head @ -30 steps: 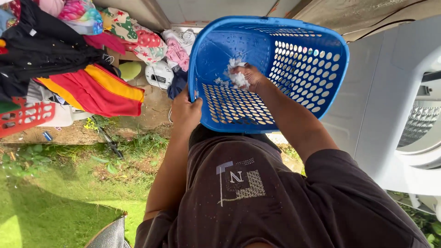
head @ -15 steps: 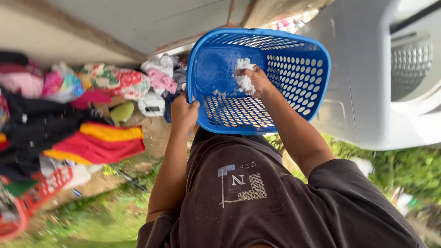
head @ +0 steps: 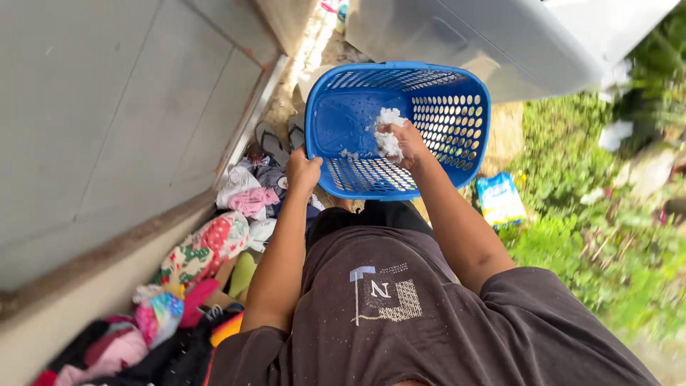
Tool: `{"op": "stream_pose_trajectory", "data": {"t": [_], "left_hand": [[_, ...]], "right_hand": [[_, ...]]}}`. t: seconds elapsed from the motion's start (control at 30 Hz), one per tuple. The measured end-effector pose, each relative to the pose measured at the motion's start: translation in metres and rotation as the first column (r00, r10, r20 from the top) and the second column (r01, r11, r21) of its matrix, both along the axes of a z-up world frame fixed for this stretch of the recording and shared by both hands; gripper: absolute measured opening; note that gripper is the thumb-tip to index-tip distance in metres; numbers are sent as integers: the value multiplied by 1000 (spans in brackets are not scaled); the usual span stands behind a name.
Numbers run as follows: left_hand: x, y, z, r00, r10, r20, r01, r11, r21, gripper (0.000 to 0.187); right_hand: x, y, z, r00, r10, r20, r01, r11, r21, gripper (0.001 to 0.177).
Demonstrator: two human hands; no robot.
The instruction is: The recorder handles white stuffing material, kneading it into balls and placing it into a washing machine for cleaning.
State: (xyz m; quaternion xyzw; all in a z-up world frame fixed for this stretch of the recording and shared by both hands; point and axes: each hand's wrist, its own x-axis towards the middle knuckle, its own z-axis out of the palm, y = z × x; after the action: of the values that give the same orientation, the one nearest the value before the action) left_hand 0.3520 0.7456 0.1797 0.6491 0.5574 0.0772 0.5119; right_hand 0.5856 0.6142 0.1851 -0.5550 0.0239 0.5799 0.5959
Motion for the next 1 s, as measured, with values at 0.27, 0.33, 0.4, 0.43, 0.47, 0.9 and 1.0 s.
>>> {"op": "stream_pose_trajectory", "data": {"t": [0.27,0.33,0.4,0.43,0.47,0.9,1.0], "left_hand": [[72,17,-109,975,-200,-99,195,979,-53,33],[86,29,-129,970,-226,-88,220,973,-74,34],[93,28,-160,954,-259,-149,238,961,-144,25],[98,26,-170,951,-272,-147,251,956,-149,25],[102,25,-179,949,-285,-135,263,952,-159,27],[169,33,-351,927,-370,-64,349,912,-218,44],[185,42,-367,885,-434,-168,411,899,-154,44]], "right_hand": [[30,-55,-45,954,-282,-101,277,959,-60,20],[40,-54,-52,941,-318,-114,316,948,-37,20],[47,-66,-51,936,-341,-91,332,938,-101,19],[50,-73,-63,931,-354,-89,345,933,-106,19],[53,-80,-75,916,-389,-103,383,921,-70,21],[75,-74,-189,819,-550,-166,542,835,-92,22],[71,-73,-211,781,-590,-207,586,806,-85,20]]}}
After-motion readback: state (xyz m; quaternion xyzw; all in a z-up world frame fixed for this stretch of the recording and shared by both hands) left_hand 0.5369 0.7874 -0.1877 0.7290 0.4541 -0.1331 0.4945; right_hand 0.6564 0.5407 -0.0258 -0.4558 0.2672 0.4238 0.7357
